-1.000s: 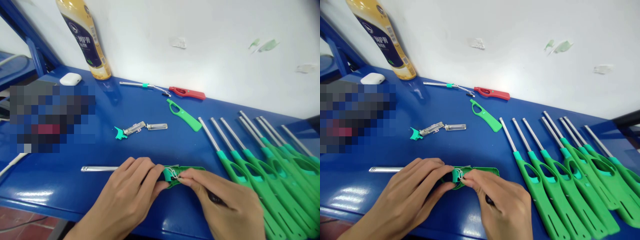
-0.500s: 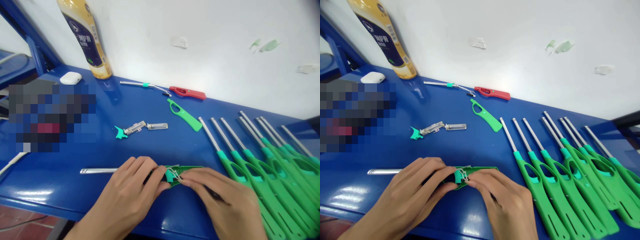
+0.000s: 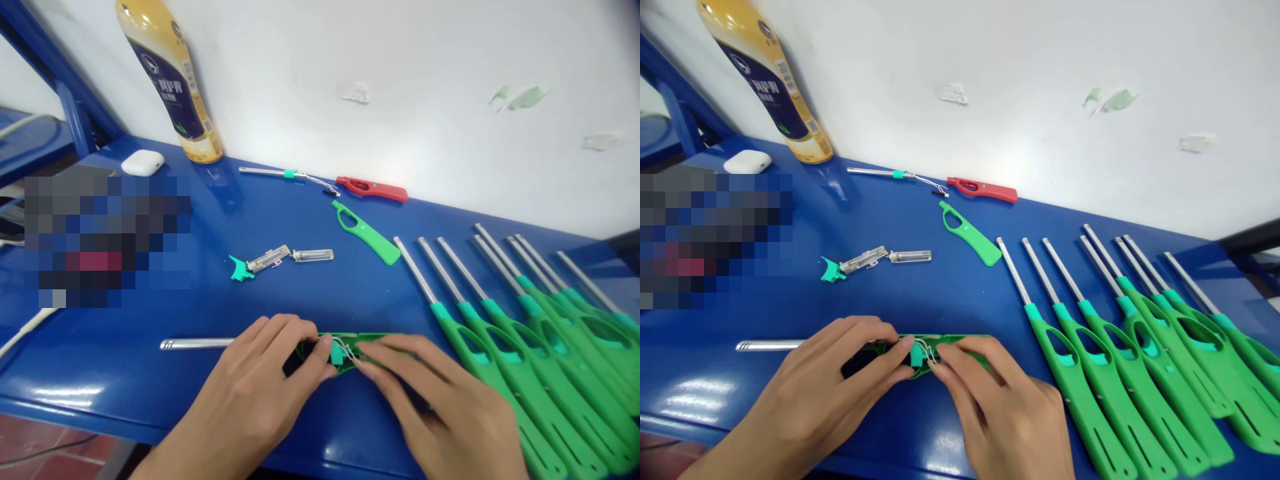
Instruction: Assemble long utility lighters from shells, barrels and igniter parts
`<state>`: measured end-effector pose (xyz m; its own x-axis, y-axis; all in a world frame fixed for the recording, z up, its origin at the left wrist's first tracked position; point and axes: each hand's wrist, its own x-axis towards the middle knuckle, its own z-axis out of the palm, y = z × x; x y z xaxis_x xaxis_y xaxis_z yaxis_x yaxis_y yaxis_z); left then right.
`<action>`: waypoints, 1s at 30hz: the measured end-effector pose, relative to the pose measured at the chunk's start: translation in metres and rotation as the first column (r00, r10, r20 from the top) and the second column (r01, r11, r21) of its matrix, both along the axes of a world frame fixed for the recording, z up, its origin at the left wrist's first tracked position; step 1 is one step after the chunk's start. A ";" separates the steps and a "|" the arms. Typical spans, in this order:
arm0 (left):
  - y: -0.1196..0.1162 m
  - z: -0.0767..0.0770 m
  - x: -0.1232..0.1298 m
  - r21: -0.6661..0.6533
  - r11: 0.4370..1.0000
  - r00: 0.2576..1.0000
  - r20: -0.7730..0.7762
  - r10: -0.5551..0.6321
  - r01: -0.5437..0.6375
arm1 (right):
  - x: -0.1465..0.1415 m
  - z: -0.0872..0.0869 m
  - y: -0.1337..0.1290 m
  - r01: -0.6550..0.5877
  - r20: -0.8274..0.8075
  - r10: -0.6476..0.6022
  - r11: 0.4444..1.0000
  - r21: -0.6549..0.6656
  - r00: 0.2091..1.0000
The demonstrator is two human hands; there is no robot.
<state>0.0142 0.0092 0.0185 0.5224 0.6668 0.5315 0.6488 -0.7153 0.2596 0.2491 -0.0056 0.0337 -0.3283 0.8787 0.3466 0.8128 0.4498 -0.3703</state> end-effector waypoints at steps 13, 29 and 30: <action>0.000 0.002 0.001 0.008 1.000 0.999 0.051 -0.009 0.009 | -0.014 0.005 0.020 -0.102 0.121 0.080 0.977 0.188 0.989; -0.004 0.003 -0.001 -0.010 1.000 0.998 0.064 -0.018 0.018 | -0.033 0.008 0.021 0.003 0.009 -0.004 0.994 0.106 1.000; -0.004 0.004 -0.001 -0.019 1.000 0.997 0.068 -0.019 0.020 | -0.033 0.008 0.021 0.004 0.011 -0.006 0.994 0.106 1.000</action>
<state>0.0128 0.0050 0.0221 0.4988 0.6673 0.5531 0.6150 -0.7221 0.3168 0.2158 0.0152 0.0418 -0.3286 0.8387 0.4343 0.8191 0.4820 -0.3111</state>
